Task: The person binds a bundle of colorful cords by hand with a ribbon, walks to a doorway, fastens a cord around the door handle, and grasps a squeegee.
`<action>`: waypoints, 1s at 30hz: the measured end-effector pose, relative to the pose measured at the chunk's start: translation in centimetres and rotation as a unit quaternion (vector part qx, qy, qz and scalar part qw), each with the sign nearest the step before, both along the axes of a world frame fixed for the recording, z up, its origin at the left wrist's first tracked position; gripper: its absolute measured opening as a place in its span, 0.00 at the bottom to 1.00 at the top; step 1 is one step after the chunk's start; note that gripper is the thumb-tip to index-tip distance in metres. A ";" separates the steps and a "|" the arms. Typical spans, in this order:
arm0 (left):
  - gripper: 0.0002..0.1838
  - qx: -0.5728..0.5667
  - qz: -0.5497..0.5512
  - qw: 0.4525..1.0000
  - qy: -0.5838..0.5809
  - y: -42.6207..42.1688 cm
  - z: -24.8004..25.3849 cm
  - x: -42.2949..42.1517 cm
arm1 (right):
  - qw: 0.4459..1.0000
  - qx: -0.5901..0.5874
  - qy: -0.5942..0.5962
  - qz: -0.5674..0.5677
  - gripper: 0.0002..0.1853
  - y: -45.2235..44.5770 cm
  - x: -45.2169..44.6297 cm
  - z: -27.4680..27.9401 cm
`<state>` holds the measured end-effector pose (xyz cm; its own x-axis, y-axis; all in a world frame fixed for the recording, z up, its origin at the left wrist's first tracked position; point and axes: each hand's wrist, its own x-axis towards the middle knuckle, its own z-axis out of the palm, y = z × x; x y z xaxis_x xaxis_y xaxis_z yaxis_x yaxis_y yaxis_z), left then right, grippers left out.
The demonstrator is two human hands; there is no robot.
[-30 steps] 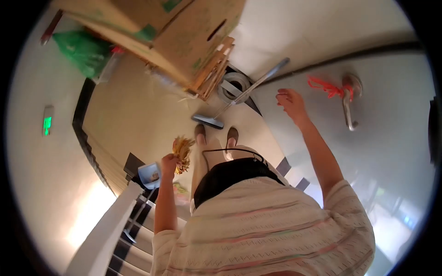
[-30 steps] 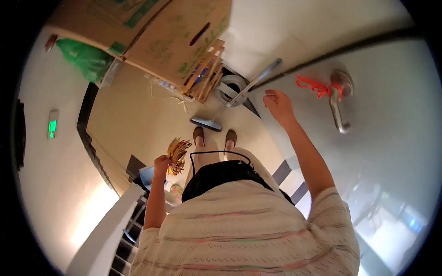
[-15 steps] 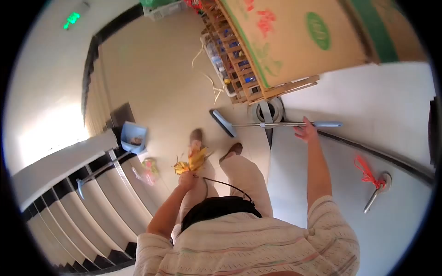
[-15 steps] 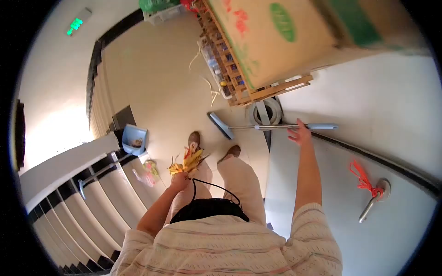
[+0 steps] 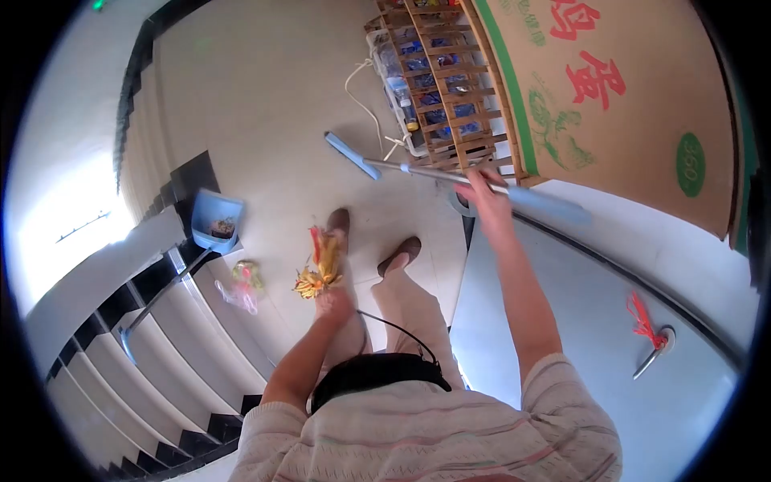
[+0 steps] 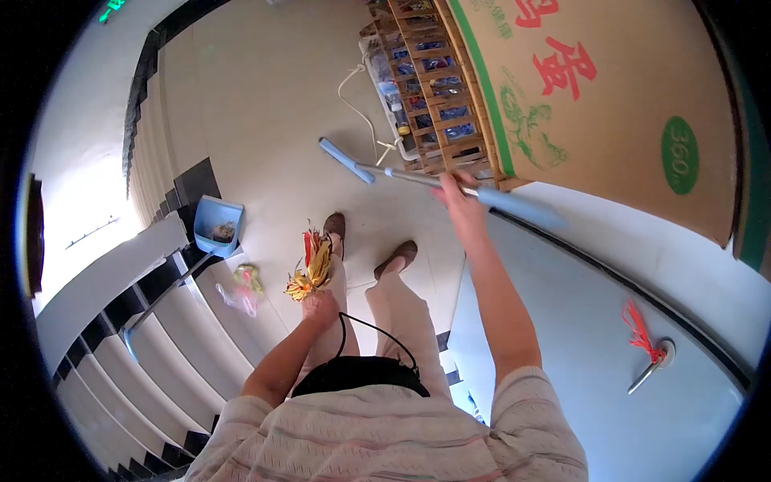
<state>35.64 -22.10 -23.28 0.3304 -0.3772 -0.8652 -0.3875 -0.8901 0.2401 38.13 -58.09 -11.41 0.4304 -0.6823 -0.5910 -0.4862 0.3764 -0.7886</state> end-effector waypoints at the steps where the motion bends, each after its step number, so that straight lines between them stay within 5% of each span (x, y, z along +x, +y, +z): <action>1: 0.11 -0.013 -0.010 1.000 -0.014 0.0 0.0 0.4 | 1.000 -0.002 0.022 -0.011 0.16 0.0 2.2 -1.1; 9: 0.11 -0.098 -0.016 0.990 -0.104 1.7 -3.1 0.8 | 1.000 -0.010 0.022 -0.001 0.18 -3.7 10.0 -5.1; 15: 0.10 -0.161 0.029 0.976 -0.142 1.7 -1.6 2.0 | 0.990 -0.056 0.090 0.096 0.15 -4.0 2.1 -9.9; 19: 0.09 -0.189 0.076 0.968 -0.146 1.5 -2.2 0.6 | 0.958 -0.071 0.169 0.221 0.11 -5.6 -8.1 -21.5; 25: 0.08 -0.228 0.082 0.951 -0.192 1.1 -2.0 -1.6 | 0.825 -0.218 0.312 0.418 0.13 -5.3 -14.2 -34.2; 28: 0.09 -0.224 0.087 0.949 -0.202 1.0 -2.1 -2.1 | 0.782 -0.246 0.387 0.423 0.17 -7.5 -16.6 -40.1; 30: 0.09 -0.206 0.097 0.952 -0.202 1.4 -2.4 -2.7 | 0.841 -0.122 0.384 0.361 0.24 -9.9 -18.1 -44.9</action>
<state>32.98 -20.73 -25.70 0.7035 -0.5550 -0.4439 -0.3605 -0.8169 0.4502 20.05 -67.97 -56.30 0.3406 -0.5480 -0.7640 -0.9196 -0.3635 -0.1492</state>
